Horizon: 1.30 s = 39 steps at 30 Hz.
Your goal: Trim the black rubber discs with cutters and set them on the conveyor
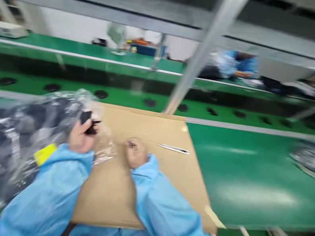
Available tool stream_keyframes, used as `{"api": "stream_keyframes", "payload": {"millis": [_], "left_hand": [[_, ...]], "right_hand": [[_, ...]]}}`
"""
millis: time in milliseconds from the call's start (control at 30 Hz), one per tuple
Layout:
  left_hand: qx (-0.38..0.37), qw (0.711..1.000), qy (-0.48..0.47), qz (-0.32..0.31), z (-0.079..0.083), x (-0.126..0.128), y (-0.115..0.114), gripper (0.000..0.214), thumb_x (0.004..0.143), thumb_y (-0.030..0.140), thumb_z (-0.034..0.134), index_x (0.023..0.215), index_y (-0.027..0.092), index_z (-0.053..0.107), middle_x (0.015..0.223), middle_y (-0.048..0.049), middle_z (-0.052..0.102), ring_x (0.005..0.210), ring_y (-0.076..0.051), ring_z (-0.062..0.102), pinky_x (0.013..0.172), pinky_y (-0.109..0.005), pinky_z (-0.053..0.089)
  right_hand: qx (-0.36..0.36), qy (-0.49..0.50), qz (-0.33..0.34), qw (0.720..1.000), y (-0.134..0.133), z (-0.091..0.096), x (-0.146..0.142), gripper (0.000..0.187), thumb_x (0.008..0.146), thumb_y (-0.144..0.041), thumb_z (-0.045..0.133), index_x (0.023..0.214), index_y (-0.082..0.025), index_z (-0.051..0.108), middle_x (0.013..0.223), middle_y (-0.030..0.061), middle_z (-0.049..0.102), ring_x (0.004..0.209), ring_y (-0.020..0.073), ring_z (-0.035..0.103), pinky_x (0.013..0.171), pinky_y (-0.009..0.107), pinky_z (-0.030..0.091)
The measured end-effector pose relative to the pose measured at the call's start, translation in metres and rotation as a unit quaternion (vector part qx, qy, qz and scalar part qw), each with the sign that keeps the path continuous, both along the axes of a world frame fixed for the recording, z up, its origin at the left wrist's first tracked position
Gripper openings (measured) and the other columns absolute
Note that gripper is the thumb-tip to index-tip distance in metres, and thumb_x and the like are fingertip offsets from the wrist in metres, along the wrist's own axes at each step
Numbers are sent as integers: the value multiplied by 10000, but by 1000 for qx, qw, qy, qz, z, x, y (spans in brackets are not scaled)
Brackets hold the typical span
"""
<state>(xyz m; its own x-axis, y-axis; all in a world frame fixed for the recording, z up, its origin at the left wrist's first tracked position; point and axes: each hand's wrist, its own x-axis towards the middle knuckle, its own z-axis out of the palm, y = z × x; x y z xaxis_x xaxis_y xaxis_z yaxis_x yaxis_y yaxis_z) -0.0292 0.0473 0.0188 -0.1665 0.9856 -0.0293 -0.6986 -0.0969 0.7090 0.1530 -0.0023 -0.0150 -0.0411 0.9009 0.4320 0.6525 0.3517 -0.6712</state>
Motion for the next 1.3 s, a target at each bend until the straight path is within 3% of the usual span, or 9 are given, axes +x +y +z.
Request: {"api": "stream_keyframes", "payload": {"millis": [67,133,267,400,633,867,1300], "left_hand": [[-15,999,-42,16,-5,-36,-9,197,704,192,702,859,147,590,776,-9,587,564,-63,516,473,-169,417],[-37,998,-58,6,-8,-45,-9,223,679,173,716,863,144,592,768,-10,595,547,-60,515,451,-158,408],[-82,991,-35,-98,-16,-20,-8,271,680,150,724,912,117,589,794,-40,616,570,-72,546,491,-160,457],[-127,973,-13,-193,-27,4,-17,252,697,180,726,887,120,571,798,-52,614,561,-83,555,459,-170,454],[-148,968,-13,-202,-28,9,-21,260,711,182,716,918,136,566,785,-37,601,545,-91,562,443,-182,447],[-149,969,-11,-194,-25,9,-22,239,697,175,727,874,137,571,776,-37,602,543,-98,557,436,-190,433],[-122,977,46,-171,-28,14,-26,361,649,265,774,918,136,571,902,-53,614,602,-91,563,513,-213,446]], "right_hand": [[9,19,10,1000,16,-12,-7,155,840,-238,454,793,-168,584,765,60,605,738,179,557,715,311,456],[22,9,18,1000,21,-14,-13,153,821,-284,494,851,-166,588,784,66,598,747,196,552,716,332,457],[51,-73,24,996,10,-2,-20,479,798,-343,543,1203,-98,475,1002,136,562,929,258,523,837,410,450],[64,-150,22,986,8,-1,-19,525,875,-312,444,1352,-114,353,1038,144,560,948,270,511,845,428,444],[78,-169,9,983,11,-6,-7,417,891,-342,454,1251,-134,483,1004,123,616,883,258,540,821,400,437],[74,-188,27,979,10,-2,-5,382,888,-333,462,1218,-148,511,965,105,629,861,245,550,799,376,432],[59,-235,-11,970,7,-3,-1,307,854,-221,491,1147,-195,578,846,73,649,769,233,568,712,339,439]]}}
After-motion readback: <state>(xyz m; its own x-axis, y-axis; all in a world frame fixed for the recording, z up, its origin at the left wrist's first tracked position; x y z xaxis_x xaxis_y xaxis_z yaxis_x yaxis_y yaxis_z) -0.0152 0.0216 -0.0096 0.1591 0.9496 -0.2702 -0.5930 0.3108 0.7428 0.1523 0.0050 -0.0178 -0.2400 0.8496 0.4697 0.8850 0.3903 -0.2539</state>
